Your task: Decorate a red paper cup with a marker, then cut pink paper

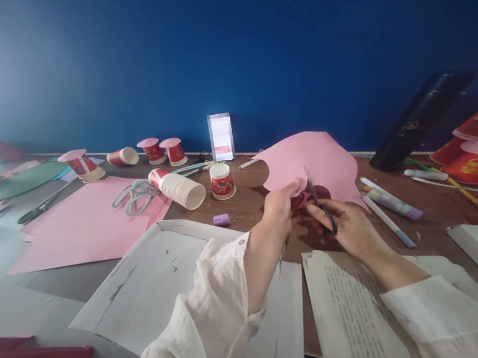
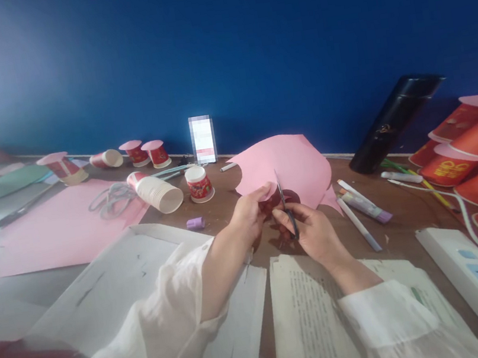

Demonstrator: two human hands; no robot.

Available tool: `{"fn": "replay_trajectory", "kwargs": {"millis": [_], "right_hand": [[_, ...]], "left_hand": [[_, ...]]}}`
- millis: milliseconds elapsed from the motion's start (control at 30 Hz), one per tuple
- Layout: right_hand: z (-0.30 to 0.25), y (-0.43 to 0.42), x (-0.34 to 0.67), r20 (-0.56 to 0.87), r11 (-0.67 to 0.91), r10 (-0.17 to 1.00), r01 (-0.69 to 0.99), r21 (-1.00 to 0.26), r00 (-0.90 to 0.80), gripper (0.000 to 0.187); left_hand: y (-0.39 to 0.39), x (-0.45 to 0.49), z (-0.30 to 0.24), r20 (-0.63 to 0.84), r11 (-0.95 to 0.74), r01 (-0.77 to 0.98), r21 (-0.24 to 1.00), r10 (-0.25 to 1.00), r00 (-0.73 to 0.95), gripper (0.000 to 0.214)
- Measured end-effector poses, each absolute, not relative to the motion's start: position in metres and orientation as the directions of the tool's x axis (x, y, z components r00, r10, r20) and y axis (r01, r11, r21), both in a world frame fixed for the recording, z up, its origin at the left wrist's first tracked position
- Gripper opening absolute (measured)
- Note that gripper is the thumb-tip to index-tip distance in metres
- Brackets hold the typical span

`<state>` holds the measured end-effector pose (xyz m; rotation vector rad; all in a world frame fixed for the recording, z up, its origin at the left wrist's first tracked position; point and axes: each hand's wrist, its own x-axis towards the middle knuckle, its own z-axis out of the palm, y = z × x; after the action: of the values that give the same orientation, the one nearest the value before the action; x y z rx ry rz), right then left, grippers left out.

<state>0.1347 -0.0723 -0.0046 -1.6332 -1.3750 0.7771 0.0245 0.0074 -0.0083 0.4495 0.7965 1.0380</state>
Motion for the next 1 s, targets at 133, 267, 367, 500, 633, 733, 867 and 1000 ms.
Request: {"fn": "replay_trajectory", "kwargs": {"millis": [133,267,367,500,633,733,867,1000], "right_hand": [[-0.0040,-0.0731,0.1350,0.068,-0.032,0.979,0.474,-0.880,0.192,0.036],[-0.0058,-0.0723,0.1368,0.078,-0.010,0.983,0.473,-0.881,0.167,0.035],[-0.0067,-0.0718,0.1382,0.083,-0.009,0.982,0.477,-0.879,0.172,0.036],[-0.0065,-0.0726,0.1390,0.084,-0.017,0.979,0.486,-0.874,0.184,0.037],[-0.0070,-0.0731,0.1400,0.073,-0.021,0.982,0.491,-0.871,0.172,0.038],[-0.0074,-0.0729,0.1409,0.075,-0.023,0.982,0.497,-0.867,0.176,0.037],[-0.0066,-0.0737,0.1407,0.073,-0.029,0.981,0.508,-0.861,0.180,0.038],[-0.0054,-0.0746,0.1397,0.073,-0.039,0.977,0.503,-0.864,0.201,0.041]], "left_hand": [[0.0079,0.0228,-0.0059,-0.357,0.455,-0.521,0.722,0.890,0.283,0.018],[0.0075,0.0225,-0.0022,-0.368,0.457,-0.513,0.727,0.889,0.271,0.015],[0.0064,0.0222,-0.0008,-0.355,0.445,-0.515,0.732,0.895,0.270,0.014],[0.0058,0.0215,-0.0003,-0.356,0.452,-0.521,0.724,0.892,0.279,0.014],[0.0076,0.0214,-0.0017,-0.350,0.456,-0.531,0.714,0.890,0.293,0.015],[0.0084,0.0212,-0.0022,-0.354,0.458,-0.522,0.720,0.889,0.291,0.015],[0.0071,0.0201,0.0002,-0.341,0.449,-0.528,0.721,0.893,0.294,0.010],[0.0071,0.0191,0.0014,-0.328,0.443,-0.533,0.721,0.895,0.301,0.009]]}}
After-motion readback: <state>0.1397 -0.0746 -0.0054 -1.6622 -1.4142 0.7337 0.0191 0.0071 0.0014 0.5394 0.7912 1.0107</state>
